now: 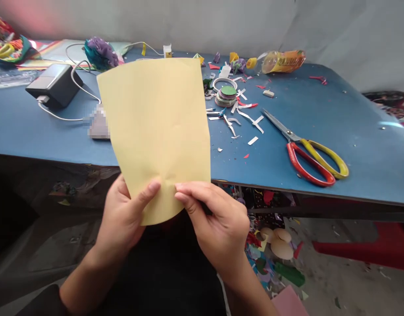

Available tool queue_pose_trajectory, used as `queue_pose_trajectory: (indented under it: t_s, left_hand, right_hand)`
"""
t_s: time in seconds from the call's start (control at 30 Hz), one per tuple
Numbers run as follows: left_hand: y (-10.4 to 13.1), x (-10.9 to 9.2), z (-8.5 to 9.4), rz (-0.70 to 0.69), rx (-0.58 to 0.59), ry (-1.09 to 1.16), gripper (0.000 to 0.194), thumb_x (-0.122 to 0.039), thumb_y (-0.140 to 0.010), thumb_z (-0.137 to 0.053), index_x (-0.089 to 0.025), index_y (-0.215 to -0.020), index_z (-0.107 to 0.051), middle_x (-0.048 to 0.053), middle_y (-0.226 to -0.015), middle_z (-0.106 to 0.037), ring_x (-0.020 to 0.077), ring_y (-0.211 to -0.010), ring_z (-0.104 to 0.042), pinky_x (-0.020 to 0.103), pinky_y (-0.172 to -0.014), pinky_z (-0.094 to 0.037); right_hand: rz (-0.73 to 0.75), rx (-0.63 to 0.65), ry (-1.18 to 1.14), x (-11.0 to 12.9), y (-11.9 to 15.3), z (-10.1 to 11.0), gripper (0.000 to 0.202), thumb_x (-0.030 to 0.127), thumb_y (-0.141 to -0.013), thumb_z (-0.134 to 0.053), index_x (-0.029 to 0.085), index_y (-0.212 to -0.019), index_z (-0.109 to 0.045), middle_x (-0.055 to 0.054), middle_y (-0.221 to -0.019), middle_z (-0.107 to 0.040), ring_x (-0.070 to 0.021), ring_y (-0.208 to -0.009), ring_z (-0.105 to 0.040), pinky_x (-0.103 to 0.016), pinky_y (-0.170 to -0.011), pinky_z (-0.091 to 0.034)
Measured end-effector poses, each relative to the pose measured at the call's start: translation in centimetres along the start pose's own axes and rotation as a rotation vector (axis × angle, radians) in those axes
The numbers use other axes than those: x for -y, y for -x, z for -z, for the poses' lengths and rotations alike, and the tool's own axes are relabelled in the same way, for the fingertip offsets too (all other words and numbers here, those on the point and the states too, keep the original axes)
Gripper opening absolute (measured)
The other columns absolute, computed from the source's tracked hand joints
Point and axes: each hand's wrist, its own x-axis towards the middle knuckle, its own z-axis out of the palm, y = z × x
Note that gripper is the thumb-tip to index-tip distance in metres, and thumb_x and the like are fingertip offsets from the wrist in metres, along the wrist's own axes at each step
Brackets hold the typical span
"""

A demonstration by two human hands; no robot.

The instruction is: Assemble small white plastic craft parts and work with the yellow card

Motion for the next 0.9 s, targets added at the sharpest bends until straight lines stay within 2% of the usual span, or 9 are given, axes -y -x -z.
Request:
queue_pose_trajectory:
  t_s: [0.1,0.17,0.2,0.23,0.27,0.33,0.43,0.7,0.9]
  left_hand:
    - [-2.1,-1.2,0.3,-0.262,-0.037,-0.212,0.055,-0.02,-0.071,-0.075,-0.023,-0.119,-0.048,0.008,-0.116,-0.063,0.0208,-0.097,-0.066,0.026,-0.078,-0.055]
    - [-3.1,-1.9,0.3,-0.497,-0.124,-0.339,0.078,-0.016,-0.065,-0.079,-0.028,-0.129,-0.037,0.008,-0.138,-0.044,0.0224,-0.119,-0.053,0.03,-0.093,-0.047]
    - [-3.3,-2.0,0.2,-0.614,-0.183,-0.386,0.081,-0.014,-0.063,-0.08,-0.029,-0.13,-0.037,0.007,-0.142,-0.038,0.0221,-0.126,-0.045,0.03,-0.1,-0.042]
    - [-3.2,-2.1,0.2,-0.708,-0.222,-0.41,0.074,-0.012,-0.065,-0.079,-0.029,-0.128,-0.043,0.005,-0.141,-0.038,0.021,-0.128,-0.041,0.03,-0.104,-0.037]
    - [-3.0,-2.0,0.2,-0.747,-0.209,-0.394,0.059,-0.011,-0.068,-0.076,-0.027,-0.12,-0.052,0.004,-0.134,-0.046,0.0195,-0.125,-0.044,0.03,-0.104,-0.036]
    - [-2.0,-1.6,0.3,-0.664,-0.031,-0.269,0.024,-0.011,-0.079,-0.066,-0.022,-0.1,-0.066,0.004,-0.104,-0.062,0.0163,-0.103,-0.057,0.028,-0.094,-0.043]
    - [-0.4,-0.7,0.8,-0.459,0.232,-0.099,0.01,-0.014,-0.083,-0.062,-0.021,-0.085,-0.069,0.003,-0.079,-0.065,0.0136,-0.078,-0.06,0.025,-0.074,-0.05]
    - [0.6,0.1,1.7,-0.346,0.347,-0.095,0.01,-0.017,-0.08,-0.066,-0.022,-0.086,-0.072,0.003,-0.076,-0.066,0.0142,-0.074,-0.062,0.027,-0.07,-0.052]
    - [0.7,0.1,2.1,-0.347,0.333,-0.123,0.013,-0.018,-0.077,-0.069,-0.025,-0.086,-0.075,0.003,-0.074,-0.068,0.016,-0.071,-0.063,0.029,-0.067,-0.052]
  right_hand:
    - [-0.025,0.019,0.043,-0.5,-0.8,-0.1,0.026,0.004,-0.077,-0.065,0.025,-0.093,-0.069,0.004,-0.088,-0.072,-0.0115,-0.08,-0.067,-0.023,-0.075,-0.055]
    - [-0.024,0.037,0.044,-0.6,-1.3,-0.3,0.024,0.006,-0.078,-0.064,0.024,-0.093,-0.069,0.002,-0.09,-0.072,-0.0131,-0.082,-0.067,-0.026,-0.076,-0.055]
    - [-0.021,0.042,0.042,-0.5,-1.5,-0.4,0.023,0.007,-0.079,-0.063,0.023,-0.094,-0.069,0.001,-0.09,-0.072,-0.0138,-0.082,-0.067,-0.027,-0.077,-0.055]
    - [-0.018,0.046,0.041,-0.3,-1.5,-0.5,0.022,0.007,-0.079,-0.063,0.022,-0.094,-0.069,0.0,-0.09,-0.072,-0.0141,-0.082,-0.067,-0.028,-0.076,-0.055]
    - [-0.012,0.051,0.034,0.0,-1.5,-0.6,0.023,0.007,-0.078,-0.063,0.022,-0.094,-0.069,0.0,-0.09,-0.071,-0.0141,-0.081,-0.067,-0.028,-0.076,-0.055]
    - [0.006,0.079,-0.009,0.7,-1.2,-0.6,0.026,0.004,-0.076,-0.063,0.022,-0.094,-0.068,0.001,-0.089,-0.071,-0.0132,-0.08,-0.067,-0.026,-0.074,-0.055]
    - [0.06,0.137,-0.11,1.9,-0.6,-0.5,0.031,-0.002,-0.072,-0.063,0.02,-0.094,-0.066,0.002,-0.089,-0.07,-0.0114,-0.08,-0.066,-0.023,-0.073,-0.055]
    - [0.123,0.254,-0.031,3.1,-1.1,0.6,0.022,0.001,-0.073,-0.064,0.019,-0.085,-0.062,0.005,-0.079,-0.068,-0.0056,-0.07,-0.064,-0.013,-0.067,-0.053]
    - [0.09,0.337,0.021,3.0,-1.6,1.4,0.015,0.009,-0.076,-0.065,0.022,-0.082,-0.062,0.004,-0.076,-0.069,-0.0093,-0.064,-0.065,-0.017,-0.057,-0.054]
